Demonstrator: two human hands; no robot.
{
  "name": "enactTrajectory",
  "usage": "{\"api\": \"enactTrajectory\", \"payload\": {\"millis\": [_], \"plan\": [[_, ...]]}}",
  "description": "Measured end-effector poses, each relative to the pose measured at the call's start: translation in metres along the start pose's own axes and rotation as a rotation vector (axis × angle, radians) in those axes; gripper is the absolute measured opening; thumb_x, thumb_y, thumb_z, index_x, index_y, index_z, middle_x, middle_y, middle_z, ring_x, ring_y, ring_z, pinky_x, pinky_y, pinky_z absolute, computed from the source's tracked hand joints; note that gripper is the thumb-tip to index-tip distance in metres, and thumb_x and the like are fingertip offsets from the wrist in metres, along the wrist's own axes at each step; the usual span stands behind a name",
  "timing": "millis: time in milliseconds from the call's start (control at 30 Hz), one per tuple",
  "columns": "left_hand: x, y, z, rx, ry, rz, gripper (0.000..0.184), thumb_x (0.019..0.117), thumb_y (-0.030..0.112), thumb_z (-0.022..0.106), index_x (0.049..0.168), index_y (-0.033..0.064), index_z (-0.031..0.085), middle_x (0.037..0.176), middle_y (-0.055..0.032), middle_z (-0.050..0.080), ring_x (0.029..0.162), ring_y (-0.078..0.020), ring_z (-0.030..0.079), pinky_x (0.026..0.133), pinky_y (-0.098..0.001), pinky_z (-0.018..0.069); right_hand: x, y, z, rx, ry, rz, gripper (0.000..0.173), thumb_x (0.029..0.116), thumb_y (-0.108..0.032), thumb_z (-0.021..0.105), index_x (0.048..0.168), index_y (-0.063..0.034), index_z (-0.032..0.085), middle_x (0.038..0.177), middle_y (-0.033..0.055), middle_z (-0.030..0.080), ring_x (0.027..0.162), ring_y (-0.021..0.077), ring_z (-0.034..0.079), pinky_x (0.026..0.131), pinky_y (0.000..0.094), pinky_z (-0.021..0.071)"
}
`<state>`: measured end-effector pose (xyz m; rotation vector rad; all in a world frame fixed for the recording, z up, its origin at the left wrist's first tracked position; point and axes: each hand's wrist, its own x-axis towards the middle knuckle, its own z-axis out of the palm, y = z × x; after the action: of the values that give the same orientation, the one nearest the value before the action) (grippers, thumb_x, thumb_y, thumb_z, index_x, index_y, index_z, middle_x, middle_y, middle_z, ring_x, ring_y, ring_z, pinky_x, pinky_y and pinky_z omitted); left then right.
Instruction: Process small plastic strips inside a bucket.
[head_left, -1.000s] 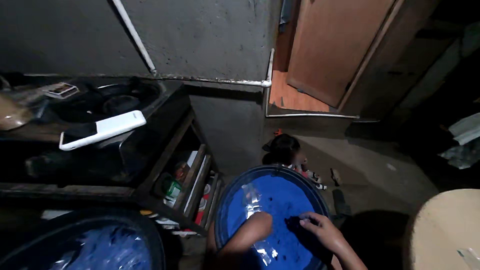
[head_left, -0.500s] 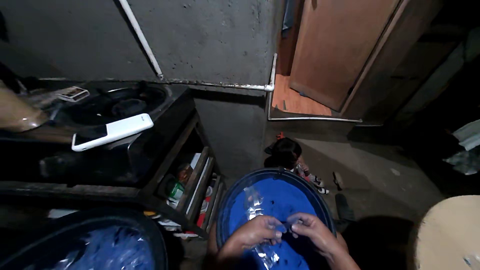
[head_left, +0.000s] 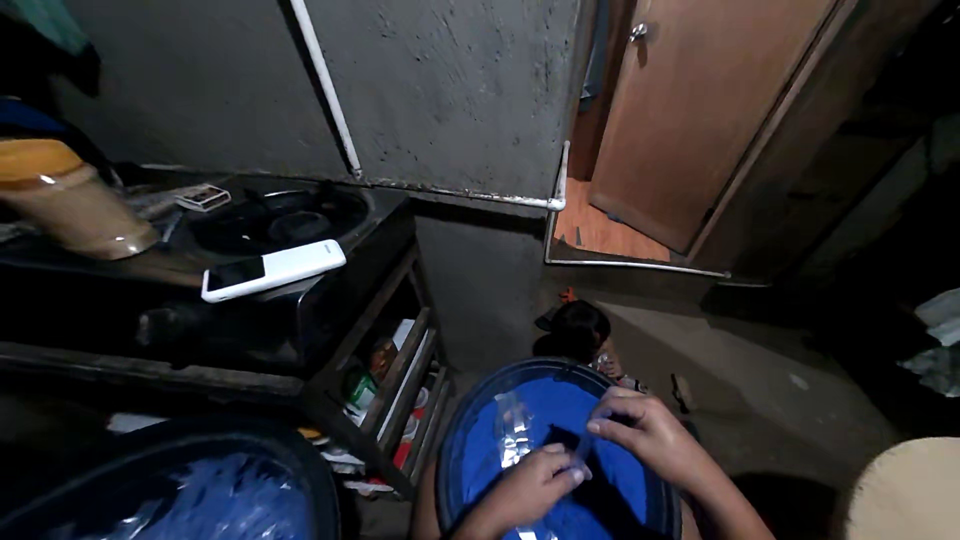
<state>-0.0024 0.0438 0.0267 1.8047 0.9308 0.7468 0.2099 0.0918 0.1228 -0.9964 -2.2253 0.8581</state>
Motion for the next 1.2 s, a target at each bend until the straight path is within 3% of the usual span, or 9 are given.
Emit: {"api": "enactTrajectory", "payload": {"millis": [133,300,433,667,833,900,1000,1100,1200], "plan": [[0.001,0.011,-0.003,-0.071,0.105,-0.005,0.045,0.0989,0.029,0.064,0.132,-0.0019,0.063,0.144,-0.0184,0.054,0.134,-0.0227,0.053,0.112,-0.0401,0.0437,0.012,-0.012,-0.007,-0.091,-0.200,-0.016,0.023,0.0988,-0.027,0.066,0.098,-0.0075,0.078,0.097,0.0048,0.070,0.094,0.0108,0.064,0.087,0.0294,0.0521],[0.017,0.027,-0.005,0.026,0.341,0.166,0.035,0.1046,0.017,0.048,0.100,-0.0064,0.073,0.108,-0.0184,0.069,0.108,-0.0215,0.064,0.099,-0.0378,0.0491,0.031,-0.024,-0.016,-0.158,-0.116,-0.067,0.025,0.1005,-0.027,0.061,0.099,-0.0059,0.076,0.099,0.0071,0.069,0.094,0.0134,0.065,0.086,0.0322,0.0538],[0.009,-0.005,0.002,0.074,0.156,0.064,0.037,0.1063,0.021,0.047,0.109,-0.0027,0.074,0.111,-0.0193,0.070,0.108,-0.0284,0.065,0.100,-0.0451,0.0496,0.042,-0.036,-0.045,-0.186,0.003,-0.097,0.026,0.1012,-0.028,0.060,0.100,-0.0074,0.075,0.100,0.0033,0.068,0.090,0.0045,0.062,0.082,0.0210,0.0519],[-0.004,-0.021,0.010,-0.376,-0.121,-0.140,0.043,0.0998,0.012,0.059,0.141,0.0012,0.054,0.126,-0.0117,0.066,0.106,-0.0125,0.065,0.093,-0.0315,0.0537,0.052,-0.041,-0.061,-0.208,-0.032,-0.019,0.024,0.1014,-0.031,0.061,0.101,-0.0109,0.075,0.101,-0.0006,0.067,0.088,0.0016,0.061,0.080,0.0197,0.0510],[-0.008,-0.027,0.010,-0.451,-0.082,-0.172,0.023,0.1024,0.013,0.055,0.119,0.0003,0.066,0.099,-0.0010,0.073,0.084,-0.0027,0.066,0.076,-0.0231,0.0542,0.054,-0.036,-0.067,0.003,0.017,-0.049,0.018,0.0971,-0.028,0.067,0.094,-0.0119,0.075,0.094,-0.0056,0.067,0.084,-0.0017,0.062,0.075,0.0156,0.0524],[-0.009,-0.034,0.006,-0.345,-0.052,-0.193,0.027,0.0992,0.012,0.061,0.124,-0.0001,0.064,0.107,-0.0066,0.072,0.093,-0.0098,0.067,0.085,-0.0302,0.0553,0.053,-0.034,-0.062,0.020,-0.041,-0.045,0.018,0.0963,-0.027,0.068,0.093,-0.0098,0.075,0.096,-0.0038,0.069,0.085,-0.0008,0.062,0.077,0.0172,0.0528],[-0.004,-0.022,-0.006,-0.205,0.083,-0.133,0.064,0.0892,0.017,0.075,0.145,-0.0026,0.051,0.148,-0.0223,0.050,0.136,-0.0289,0.051,0.113,-0.0462,0.0423,0.053,-0.036,-0.049,-0.128,-0.165,0.014,0.026,0.0966,-0.032,0.069,0.092,-0.0075,0.074,0.095,0.0008,0.067,0.083,0.0028,0.060,0.076,0.0221,0.0505],[0.012,0.014,-0.014,-0.164,0.310,0.067,0.053,0.0929,0.024,0.071,0.137,-0.0035,0.059,0.145,-0.0193,0.054,0.135,-0.0212,0.052,0.113,-0.0372,0.0433,0.056,-0.037,-0.028,-0.182,-0.288,-0.013,0.031,0.0968,-0.034,0.069,0.087,-0.0047,0.071,0.089,0.0047,0.065,0.081,0.0096,0.059,0.076,0.0292,0.0488],[0.029,0.028,-0.015,-0.034,0.447,0.156,0.028,0.0988,0.015,0.055,0.102,-0.0058,0.073,0.119,-0.0193,0.068,0.121,-0.0231,0.060,0.108,-0.0389,0.0449,0.058,-0.041,-0.023,-0.224,-0.212,-0.030,0.031,0.0980,-0.033,0.067,0.091,-0.0030,0.072,0.093,0.0085,0.068,0.088,0.0153,0.064,0.083,0.0356,0.0526]]}}
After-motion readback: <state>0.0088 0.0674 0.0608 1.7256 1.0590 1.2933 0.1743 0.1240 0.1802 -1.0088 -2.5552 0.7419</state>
